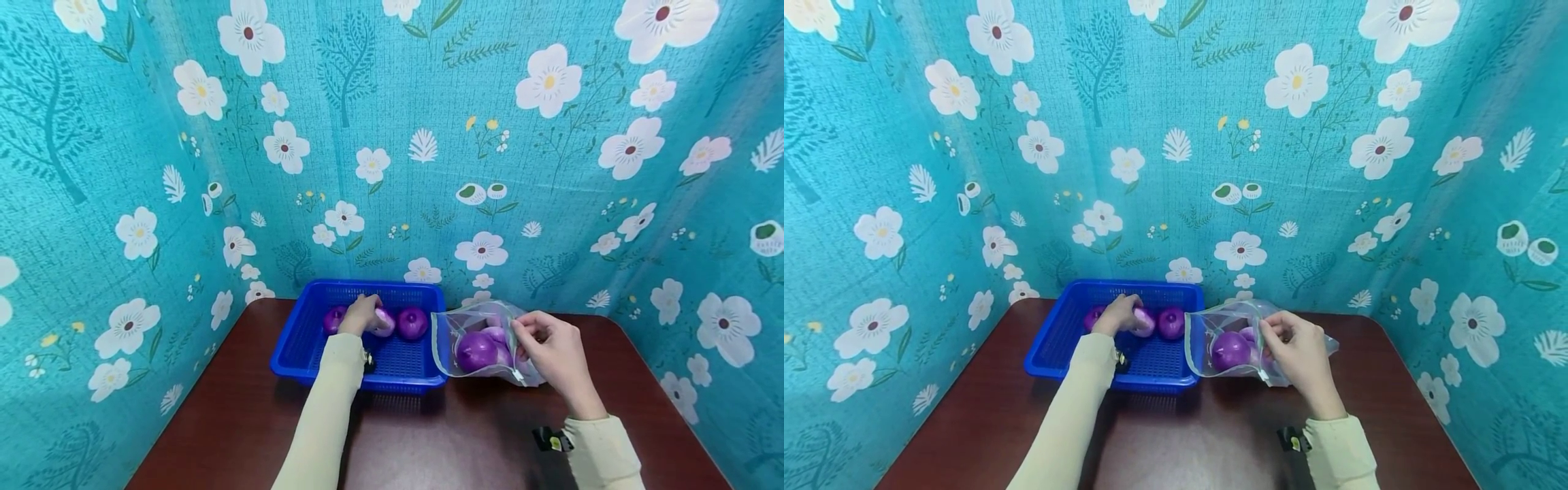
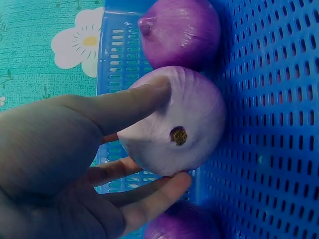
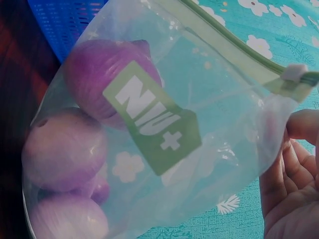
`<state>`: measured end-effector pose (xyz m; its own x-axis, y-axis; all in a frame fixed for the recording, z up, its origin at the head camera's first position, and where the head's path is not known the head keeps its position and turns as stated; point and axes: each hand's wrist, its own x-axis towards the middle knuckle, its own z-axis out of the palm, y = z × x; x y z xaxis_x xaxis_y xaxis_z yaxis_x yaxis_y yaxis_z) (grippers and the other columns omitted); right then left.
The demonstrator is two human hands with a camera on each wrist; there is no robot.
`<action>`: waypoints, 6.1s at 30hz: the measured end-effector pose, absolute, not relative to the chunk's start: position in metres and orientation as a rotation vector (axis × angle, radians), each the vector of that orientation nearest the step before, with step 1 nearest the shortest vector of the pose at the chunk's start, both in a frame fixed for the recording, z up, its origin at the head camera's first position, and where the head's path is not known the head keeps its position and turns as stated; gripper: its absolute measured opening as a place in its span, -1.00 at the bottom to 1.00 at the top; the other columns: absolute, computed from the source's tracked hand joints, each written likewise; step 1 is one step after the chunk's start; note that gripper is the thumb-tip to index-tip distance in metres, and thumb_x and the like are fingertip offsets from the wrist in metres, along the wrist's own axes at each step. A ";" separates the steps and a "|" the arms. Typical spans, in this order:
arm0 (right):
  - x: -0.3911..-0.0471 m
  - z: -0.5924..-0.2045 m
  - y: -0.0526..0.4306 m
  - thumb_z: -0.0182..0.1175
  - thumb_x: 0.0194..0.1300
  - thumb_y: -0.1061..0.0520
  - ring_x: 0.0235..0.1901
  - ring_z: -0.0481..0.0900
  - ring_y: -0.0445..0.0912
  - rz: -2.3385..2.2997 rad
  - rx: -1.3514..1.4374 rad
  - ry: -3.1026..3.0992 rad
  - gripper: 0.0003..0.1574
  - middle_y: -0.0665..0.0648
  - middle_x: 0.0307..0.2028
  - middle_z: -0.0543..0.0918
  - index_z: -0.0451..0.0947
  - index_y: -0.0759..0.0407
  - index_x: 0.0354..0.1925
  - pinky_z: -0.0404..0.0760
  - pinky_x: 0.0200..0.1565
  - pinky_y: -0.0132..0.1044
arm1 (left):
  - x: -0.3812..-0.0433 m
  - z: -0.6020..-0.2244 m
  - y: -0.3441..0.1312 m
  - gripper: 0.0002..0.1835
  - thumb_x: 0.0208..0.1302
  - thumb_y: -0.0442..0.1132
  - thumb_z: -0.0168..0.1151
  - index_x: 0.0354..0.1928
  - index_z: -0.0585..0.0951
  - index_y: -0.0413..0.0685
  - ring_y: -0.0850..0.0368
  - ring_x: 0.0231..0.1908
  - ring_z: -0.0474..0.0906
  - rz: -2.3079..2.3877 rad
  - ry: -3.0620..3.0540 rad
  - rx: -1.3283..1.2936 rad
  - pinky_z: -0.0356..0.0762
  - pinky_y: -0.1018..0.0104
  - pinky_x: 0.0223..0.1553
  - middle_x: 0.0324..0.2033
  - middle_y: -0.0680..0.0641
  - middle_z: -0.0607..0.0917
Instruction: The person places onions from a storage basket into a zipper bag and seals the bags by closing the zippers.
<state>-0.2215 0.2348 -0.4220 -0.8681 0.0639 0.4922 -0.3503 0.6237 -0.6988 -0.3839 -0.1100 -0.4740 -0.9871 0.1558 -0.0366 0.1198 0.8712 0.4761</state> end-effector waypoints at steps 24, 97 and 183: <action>-0.219 -0.424 0.234 0.34 0.42 0.15 -0.68 0.61 -0.21 1.187 0.255 -2.352 -0.86 0.03 -0.59 0.70 0.70 0.18 -0.30 0.57 -0.58 -0.39 | -0.295 -0.406 -0.105 -0.36 0.23 -0.02 0.53 0.31 0.51 0.08 0.02 0.18 0.61 1.421 2.899 0.856 0.68 0.19 0.13 0.22 -0.03 0.53; -0.219 -0.422 0.230 0.34 0.43 0.12 -0.67 0.61 -0.20 1.195 0.237 -2.349 -0.83 0.06 -0.57 0.70 0.69 0.19 -0.29 0.60 -0.57 -0.36 | -0.261 -0.446 -0.026 -0.82 0.23 -0.04 0.53 -0.23 0.71 0.17 0.19 -0.24 0.68 0.814 3.352 1.148 0.67 0.31 -0.23 -0.30 0.15 0.76; -0.224 -0.424 0.235 0.34 0.43 0.10 -0.66 0.63 -0.19 1.215 0.232 -2.356 -0.82 0.04 -0.60 0.69 0.69 0.18 -0.29 0.58 -0.57 -0.36 | -0.387 -0.475 -0.039 -0.28 -0.06 -0.25 0.70 0.19 0.57 -0.12 -0.11 0.18 0.60 0.554 2.849 0.375 0.55 0.04 0.26 0.12 -0.17 0.68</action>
